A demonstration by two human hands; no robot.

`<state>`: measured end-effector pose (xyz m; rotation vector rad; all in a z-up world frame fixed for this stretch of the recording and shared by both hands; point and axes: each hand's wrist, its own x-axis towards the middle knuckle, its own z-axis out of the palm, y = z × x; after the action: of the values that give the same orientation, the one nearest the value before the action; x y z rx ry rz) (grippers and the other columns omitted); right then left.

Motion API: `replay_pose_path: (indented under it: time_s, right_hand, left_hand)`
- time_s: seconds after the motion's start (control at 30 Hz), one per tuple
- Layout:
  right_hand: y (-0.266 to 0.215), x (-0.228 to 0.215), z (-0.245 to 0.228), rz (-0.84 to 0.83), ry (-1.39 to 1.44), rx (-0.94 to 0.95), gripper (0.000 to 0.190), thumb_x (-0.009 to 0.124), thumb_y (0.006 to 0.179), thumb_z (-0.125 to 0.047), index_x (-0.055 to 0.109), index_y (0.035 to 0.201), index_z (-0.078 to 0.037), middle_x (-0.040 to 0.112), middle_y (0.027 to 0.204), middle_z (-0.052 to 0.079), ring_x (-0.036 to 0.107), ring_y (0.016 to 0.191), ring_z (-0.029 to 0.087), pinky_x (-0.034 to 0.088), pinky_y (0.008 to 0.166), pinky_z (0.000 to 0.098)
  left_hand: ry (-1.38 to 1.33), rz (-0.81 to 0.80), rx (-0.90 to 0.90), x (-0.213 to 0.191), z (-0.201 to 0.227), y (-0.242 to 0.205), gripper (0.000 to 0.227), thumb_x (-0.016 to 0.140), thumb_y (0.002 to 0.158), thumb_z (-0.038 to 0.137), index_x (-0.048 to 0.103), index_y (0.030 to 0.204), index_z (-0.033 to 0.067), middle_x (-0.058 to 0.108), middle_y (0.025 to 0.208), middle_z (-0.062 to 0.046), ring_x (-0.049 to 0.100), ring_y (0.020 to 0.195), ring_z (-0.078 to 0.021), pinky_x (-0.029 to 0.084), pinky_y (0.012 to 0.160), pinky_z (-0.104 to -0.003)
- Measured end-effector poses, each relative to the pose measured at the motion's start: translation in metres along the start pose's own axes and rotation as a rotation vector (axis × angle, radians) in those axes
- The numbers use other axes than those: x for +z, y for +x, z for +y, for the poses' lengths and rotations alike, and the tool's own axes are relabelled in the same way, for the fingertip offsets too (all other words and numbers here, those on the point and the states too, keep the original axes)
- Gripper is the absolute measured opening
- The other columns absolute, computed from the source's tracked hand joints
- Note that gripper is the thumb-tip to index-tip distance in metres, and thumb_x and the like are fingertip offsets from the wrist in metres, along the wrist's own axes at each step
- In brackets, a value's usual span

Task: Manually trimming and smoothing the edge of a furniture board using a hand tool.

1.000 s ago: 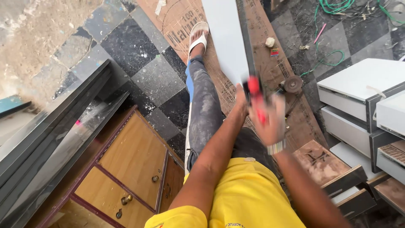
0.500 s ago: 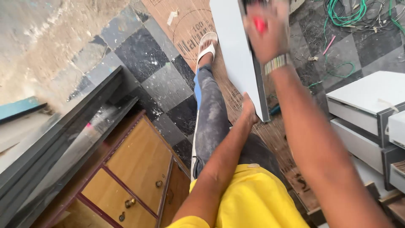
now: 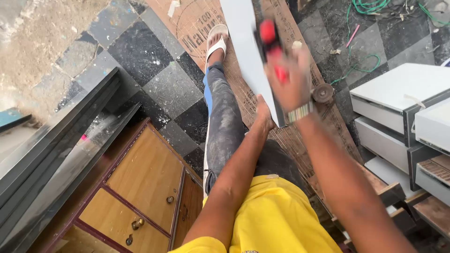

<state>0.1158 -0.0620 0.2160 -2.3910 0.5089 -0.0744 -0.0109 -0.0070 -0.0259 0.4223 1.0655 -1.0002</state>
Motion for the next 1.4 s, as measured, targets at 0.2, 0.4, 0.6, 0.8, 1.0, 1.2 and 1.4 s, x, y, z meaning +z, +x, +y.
replay_pose_path:
  time_s: [0.2, 0.4, 0.6, 0.8, 1.0, 1.2, 1.4]
  right_hand:
    - [0.011, 0.006, 0.02, -0.027, -0.06, -0.053, 0.022, 0.079, 0.099, -0.023, 0.076, 0.119, -0.013, 0.07, 0.117, 0.016, 0.061, 0.119, 0.035, 0.049, 0.103, 0.0481]
    - [-0.224, -0.029, 0.045, -0.019, -0.074, -0.04, 0.037, 0.084, 0.074, -0.016, 0.074, 0.11, -0.014, 0.056, 0.126, 0.023, 0.055, 0.122, 0.04, 0.048, 0.1, 0.0476]
    - [-0.032, -0.001, 0.015, 0.008, -0.203, -0.196, 0.024, 0.072, 0.099, -0.024, 0.07, 0.118, -0.008, 0.065, 0.113, 0.022, 0.062, 0.107, 0.04, 0.051, 0.091, 0.0501]
    - [0.1, 0.018, -0.008, 0.073, 0.038, -0.299, 0.023, 0.078, 0.095, -0.023, 0.076, 0.115, -0.011, 0.068, 0.118, 0.02, 0.064, 0.113, 0.035, 0.053, 0.097, 0.0453]
    - [-0.144, -0.028, 0.021, -0.045, -0.088, 0.003, 0.033, 0.079, 0.086, -0.021, 0.076, 0.117, -0.01, 0.057, 0.125, 0.026, 0.055, 0.119, 0.041, 0.045, 0.103, 0.0497]
    - [-0.156, -0.023, 0.04, 0.015, -0.057, -0.06, 0.027, 0.081, 0.085, -0.019, 0.076, 0.111, -0.011, 0.056, 0.134, 0.025, 0.057, 0.124, 0.041, 0.048, 0.104, 0.0478]
    - [0.038, 0.004, -0.009, 0.063, 0.062, -0.151, 0.022, 0.081, 0.094, -0.018, 0.077, 0.113, -0.009, 0.062, 0.127, 0.019, 0.062, 0.121, 0.035, 0.052, 0.1, 0.0441]
  left_hand:
    - [0.08, 0.041, 0.003, 0.035, 0.02, -0.041, 0.069, 0.018, 0.108, 0.059, 0.059, 0.119, 0.005, 0.069, 0.098, -0.014, 0.07, 0.085, -0.0287, 0.06, 0.075, -0.046]
    - [0.11, 0.133, 0.042, -0.031, -0.018, 0.052, 0.075, 0.025, 0.107, 0.065, 0.06, 0.122, 0.0005, 0.069, 0.101, -0.017, 0.069, 0.085, -0.0308, 0.059, 0.078, -0.046]
    - [-0.021, 0.037, -0.042, 0.012, -0.002, -0.004, 0.073, 0.025, 0.104, 0.066, 0.058, 0.119, 0.0026, 0.066, 0.098, -0.014, 0.068, 0.079, -0.03, 0.058, 0.071, -0.05]
    - [0.098, 0.165, 0.118, -0.006, -0.006, 0.037, 0.064, 0.029, 0.107, 0.057, 0.063, 0.122, 0.0045, 0.071, 0.103, -0.01, 0.069, 0.084, -0.0258, 0.059, 0.072, -0.047]
    - [0.052, 0.127, -0.023, 0.004, 0.007, 0.005, 0.071, 0.026, 0.105, 0.065, 0.058, 0.123, 0.0035, 0.066, 0.1, -0.013, 0.068, 0.086, -0.0286, 0.06, 0.077, -0.049]
    - [0.069, 0.147, 0.037, 0.001, 0.013, 0.0, 0.067, 0.028, 0.106, 0.063, 0.058, 0.123, 0.0057, 0.068, 0.104, -0.013, 0.07, 0.089, -0.03, 0.06, 0.076, -0.05]
    - [0.102, 0.043, 0.083, 0.012, 0.002, 0.006, 0.071, 0.021, 0.105, 0.061, 0.061, 0.122, 0.0054, 0.069, 0.102, -0.013, 0.069, 0.085, -0.0299, 0.06, 0.072, -0.051]
